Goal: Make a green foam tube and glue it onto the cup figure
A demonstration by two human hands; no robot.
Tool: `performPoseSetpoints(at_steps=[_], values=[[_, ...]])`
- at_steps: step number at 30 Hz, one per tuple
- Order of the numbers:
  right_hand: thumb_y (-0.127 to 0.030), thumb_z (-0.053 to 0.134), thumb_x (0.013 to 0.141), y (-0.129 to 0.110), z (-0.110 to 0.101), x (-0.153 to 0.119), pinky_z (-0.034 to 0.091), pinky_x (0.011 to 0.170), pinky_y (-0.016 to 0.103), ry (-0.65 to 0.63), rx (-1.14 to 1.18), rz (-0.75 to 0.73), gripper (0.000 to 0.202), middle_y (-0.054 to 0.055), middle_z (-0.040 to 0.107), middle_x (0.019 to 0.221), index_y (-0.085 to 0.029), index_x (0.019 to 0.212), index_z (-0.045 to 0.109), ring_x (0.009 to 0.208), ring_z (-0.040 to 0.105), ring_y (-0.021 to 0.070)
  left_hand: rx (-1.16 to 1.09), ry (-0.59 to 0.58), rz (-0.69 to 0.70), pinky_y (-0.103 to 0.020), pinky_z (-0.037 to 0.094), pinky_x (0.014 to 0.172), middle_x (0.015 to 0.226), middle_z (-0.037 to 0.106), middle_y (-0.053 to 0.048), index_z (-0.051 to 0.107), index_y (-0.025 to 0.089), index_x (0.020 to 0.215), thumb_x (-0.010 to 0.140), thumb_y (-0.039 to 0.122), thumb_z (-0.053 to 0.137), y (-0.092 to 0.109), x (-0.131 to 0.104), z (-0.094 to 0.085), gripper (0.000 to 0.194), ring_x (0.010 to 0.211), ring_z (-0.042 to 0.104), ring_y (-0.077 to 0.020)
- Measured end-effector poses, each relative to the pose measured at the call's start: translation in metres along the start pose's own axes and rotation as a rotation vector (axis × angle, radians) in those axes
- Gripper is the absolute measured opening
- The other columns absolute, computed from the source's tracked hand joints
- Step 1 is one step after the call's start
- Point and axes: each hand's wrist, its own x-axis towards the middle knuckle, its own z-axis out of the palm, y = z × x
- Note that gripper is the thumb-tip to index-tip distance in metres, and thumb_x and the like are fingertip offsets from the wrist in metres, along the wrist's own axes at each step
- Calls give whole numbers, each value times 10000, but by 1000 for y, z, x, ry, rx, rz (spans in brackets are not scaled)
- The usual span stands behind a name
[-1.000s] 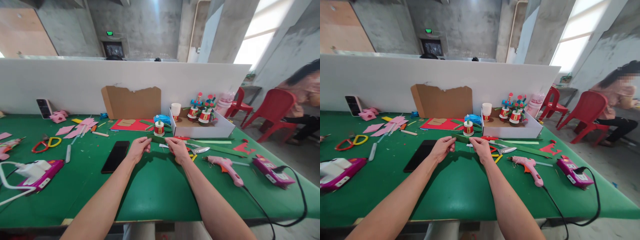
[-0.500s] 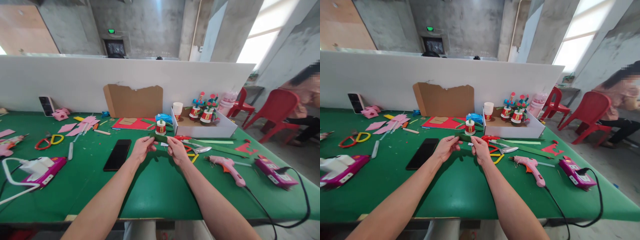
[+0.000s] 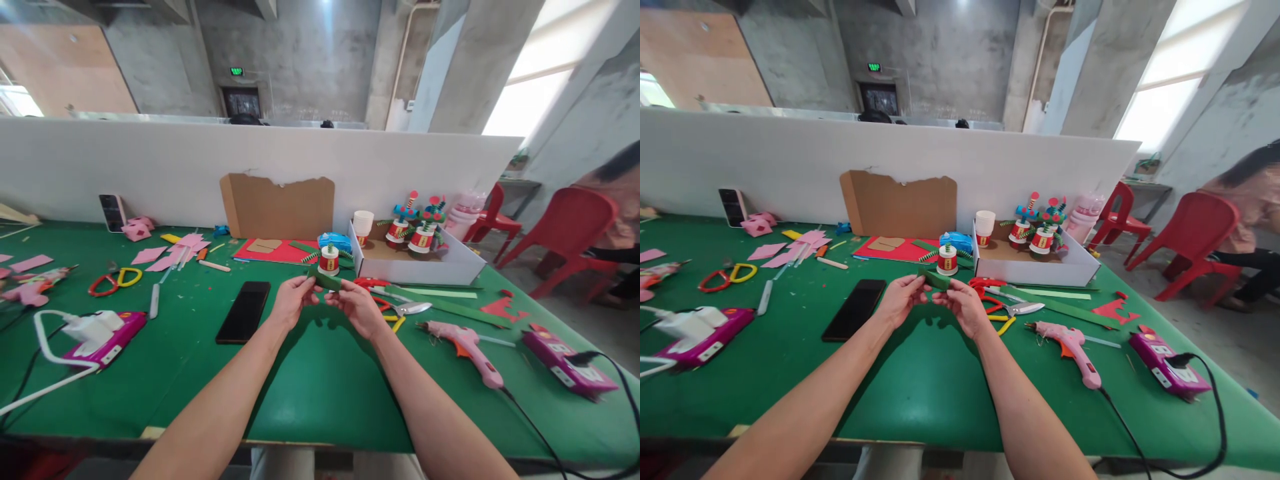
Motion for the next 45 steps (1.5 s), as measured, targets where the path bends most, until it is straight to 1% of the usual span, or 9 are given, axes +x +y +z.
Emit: performPoseSetpoints(at_steps=[5,8,13,16,19,23,31,38,45], values=[[-267,725,676,-1,-5,0,494,876,347,-32,39,-59,261,40,719,886,-193,923,685,851,677,182,-16,-24,30,-220,438,463,582,637,-13,600,116,675,542,423,790,0,2,-2,385,416,512,-75],[-228,747,656,-1,-7,-1,468,932,355,-58,28,-52,313,40,721,936,-205,960,679,900,675,183,-27,-12,43,-224,442,475,582,637,-14,600,119,668,539,428,791,-1,2,-3,386,420,509,-74],[-360,745,670,3,-5,1,535,808,350,-32,-115,-55,282,25,726,797,-199,894,685,783,691,184,17,-70,21,-219,423,474,572,623,-13,598,117,656,537,426,788,0,1,-1,382,438,520,-79],[-442,752,634,7,-7,6,555,747,350,66,-131,-91,305,12,712,709,-185,783,680,715,689,186,65,-80,47,-220,427,484,617,631,4,615,128,855,568,376,775,2,-1,0,412,442,529,-80],[-462,765,605,8,-9,9,556,746,353,151,-146,-129,335,5,703,668,-181,769,684,686,684,182,86,-42,186,-213,428,483,660,600,55,546,183,1018,590,299,765,6,-3,1,495,434,529,-70],[-475,765,596,6,-9,8,554,745,373,174,-168,-156,354,4,704,672,-188,788,689,669,678,188,106,-51,317,-207,440,500,680,528,84,547,198,936,603,251,752,7,-2,0,395,451,508,-47],[-479,694,681,3,-7,3,517,815,401,138,-377,-219,297,7,694,704,-197,773,702,718,661,204,116,-16,264,-205,424,519,593,519,70,580,168,722,598,310,749,2,0,-1,254,479,504,-61],[-415,610,773,2,-12,3,494,840,364,103,-620,-365,237,26,675,828,-196,809,694,826,619,202,18,15,257,-235,460,608,915,626,2,587,153,654,534,305,786,3,2,-2,277,599,553,-73],[-414,597,780,3,-13,3,492,838,358,84,-595,-326,243,23,657,823,-193,850,671,823,616,195,112,12,257,-213,416,575,583,568,48,596,157,648,569,311,774,4,0,-4,248,527,526,-76]])
